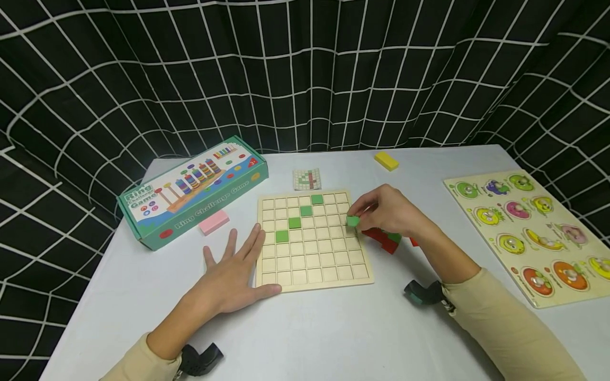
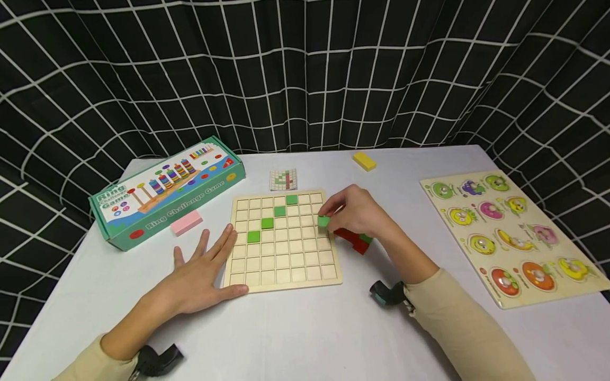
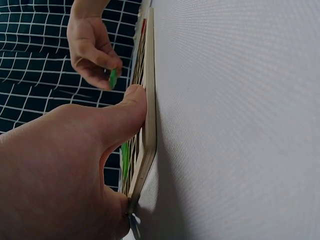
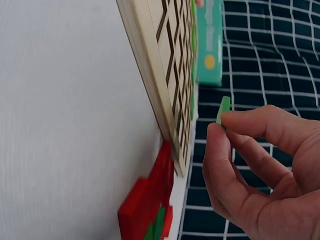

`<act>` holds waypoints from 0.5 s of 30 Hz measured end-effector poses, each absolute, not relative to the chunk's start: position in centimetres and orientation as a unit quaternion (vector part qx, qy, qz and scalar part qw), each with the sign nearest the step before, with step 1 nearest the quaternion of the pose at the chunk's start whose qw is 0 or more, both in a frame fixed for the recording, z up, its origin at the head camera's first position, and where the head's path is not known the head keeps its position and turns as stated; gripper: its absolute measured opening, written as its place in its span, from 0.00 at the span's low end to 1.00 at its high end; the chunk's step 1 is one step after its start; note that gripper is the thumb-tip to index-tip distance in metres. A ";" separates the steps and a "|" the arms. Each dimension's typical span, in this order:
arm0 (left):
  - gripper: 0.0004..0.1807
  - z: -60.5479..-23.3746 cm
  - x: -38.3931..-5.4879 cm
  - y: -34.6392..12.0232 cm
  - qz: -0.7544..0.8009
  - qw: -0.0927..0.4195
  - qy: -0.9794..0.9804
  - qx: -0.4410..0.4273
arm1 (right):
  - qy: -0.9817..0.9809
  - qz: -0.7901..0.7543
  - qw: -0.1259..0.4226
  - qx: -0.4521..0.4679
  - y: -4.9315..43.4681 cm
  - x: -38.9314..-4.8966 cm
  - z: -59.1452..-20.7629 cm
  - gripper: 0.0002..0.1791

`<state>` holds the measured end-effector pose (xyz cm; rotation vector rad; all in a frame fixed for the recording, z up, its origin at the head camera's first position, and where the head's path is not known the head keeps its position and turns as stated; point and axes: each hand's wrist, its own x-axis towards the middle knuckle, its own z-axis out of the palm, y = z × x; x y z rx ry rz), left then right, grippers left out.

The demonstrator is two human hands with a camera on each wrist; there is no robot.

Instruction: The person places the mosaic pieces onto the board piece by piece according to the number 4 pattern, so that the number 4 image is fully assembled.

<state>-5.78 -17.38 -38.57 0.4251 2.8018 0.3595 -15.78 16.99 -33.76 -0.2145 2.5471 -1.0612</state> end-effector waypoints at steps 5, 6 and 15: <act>0.65 -38.5 -5.8 -17.3 0.126 0.143 0.970 0.149 | 0.905 -0.375 0.180 -0.090 15.9 -15.5 -34.1 0.12; 0.65 -38.5 -5.8 -17.3 0.126 0.142 0.970 0.150 | 0.905 -0.374 0.180 -0.093 15.7 -15.5 -34.1 0.12; 0.64 -38.5 -5.7 -17.4 0.126 0.143 0.970 0.148 | 0.901 -0.375 0.183 -0.119 13.8 -15.0 -34.2 0.14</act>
